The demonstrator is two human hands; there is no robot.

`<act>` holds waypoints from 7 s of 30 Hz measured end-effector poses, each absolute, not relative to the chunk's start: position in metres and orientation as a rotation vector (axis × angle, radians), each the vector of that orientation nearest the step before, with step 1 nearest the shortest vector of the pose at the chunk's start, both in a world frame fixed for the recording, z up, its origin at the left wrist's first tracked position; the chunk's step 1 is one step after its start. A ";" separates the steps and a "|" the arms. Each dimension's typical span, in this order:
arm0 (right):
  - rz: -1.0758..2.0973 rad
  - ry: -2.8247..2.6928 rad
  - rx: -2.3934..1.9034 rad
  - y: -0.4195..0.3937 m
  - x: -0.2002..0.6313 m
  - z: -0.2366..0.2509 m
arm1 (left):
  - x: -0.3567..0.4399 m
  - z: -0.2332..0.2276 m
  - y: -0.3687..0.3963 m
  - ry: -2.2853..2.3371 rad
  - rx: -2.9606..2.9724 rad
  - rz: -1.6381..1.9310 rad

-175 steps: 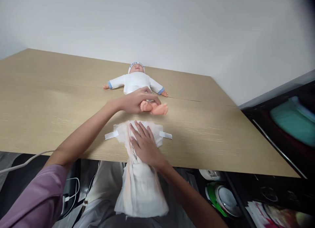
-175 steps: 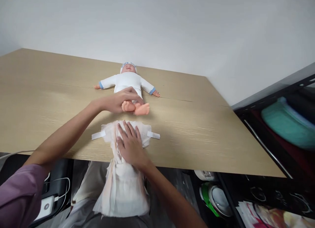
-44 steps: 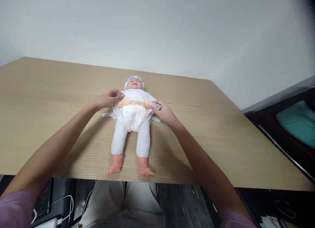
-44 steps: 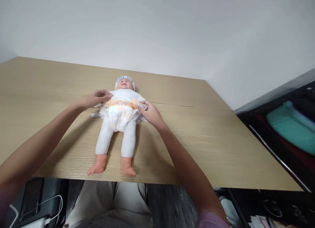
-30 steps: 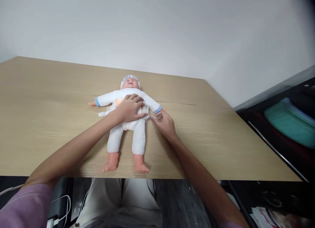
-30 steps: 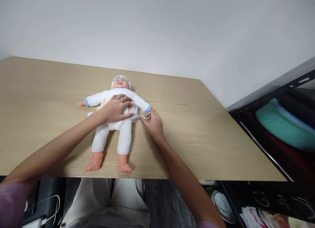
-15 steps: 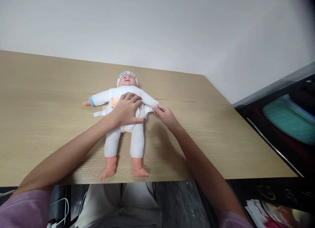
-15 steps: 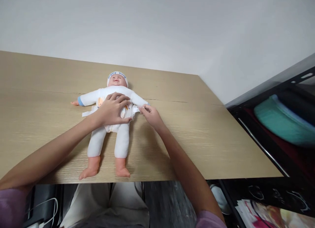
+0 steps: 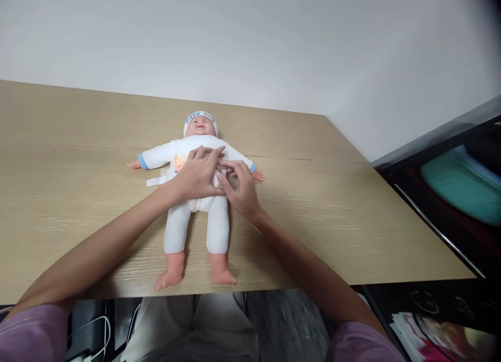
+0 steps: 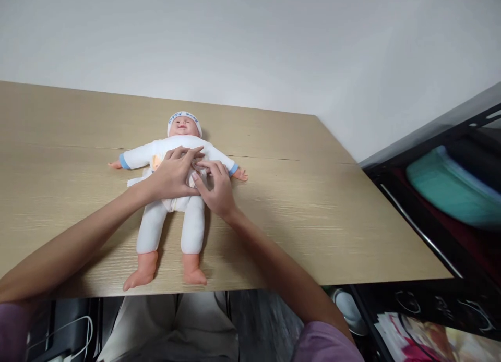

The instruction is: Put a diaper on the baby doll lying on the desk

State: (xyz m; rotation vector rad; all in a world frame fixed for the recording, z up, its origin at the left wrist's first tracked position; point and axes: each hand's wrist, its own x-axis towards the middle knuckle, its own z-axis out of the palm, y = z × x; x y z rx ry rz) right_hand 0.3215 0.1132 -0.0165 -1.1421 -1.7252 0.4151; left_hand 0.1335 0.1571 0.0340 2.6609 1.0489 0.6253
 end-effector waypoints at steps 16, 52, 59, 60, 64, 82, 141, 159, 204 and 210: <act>0.021 -2.162 -1.016 0.108 0.341 -0.014 | 0.059 0.029 0.177 1.177 1.896 1.176; 0.542 -2.231 -1.180 0.167 0.251 0.044 | 0.062 0.031 0.174 0.965 1.984 0.939; 0.623 -2.187 -1.155 0.170 0.254 0.043 | 0.053 -0.001 0.190 0.907 1.786 1.186; 0.638 -2.173 -1.145 0.170 0.255 0.043 | 0.051 -0.007 0.192 0.935 1.790 1.199; 0.663 -2.154 -1.151 0.168 0.258 0.044 | 0.048 -0.019 0.193 1.057 1.898 1.184; 0.374 -2.022 -0.944 0.077 0.269 0.048 | 0.074 0.034 0.057 1.253 2.259 1.380; 0.709 -1.526 -1.376 0.049 0.300 -0.017 | 0.047 -0.020 0.102 1.012 1.797 1.029; 0.528 -1.894 -1.443 0.053 0.305 -0.007 | 0.043 -0.004 0.098 1.208 1.630 0.778; 1.267 -1.413 -1.298 0.073 0.316 -0.008 | 0.058 -0.008 0.105 0.937 1.198 0.921; 1.220 -1.426 -1.318 0.071 0.314 -0.009 | 0.056 -0.012 0.107 0.917 1.156 0.917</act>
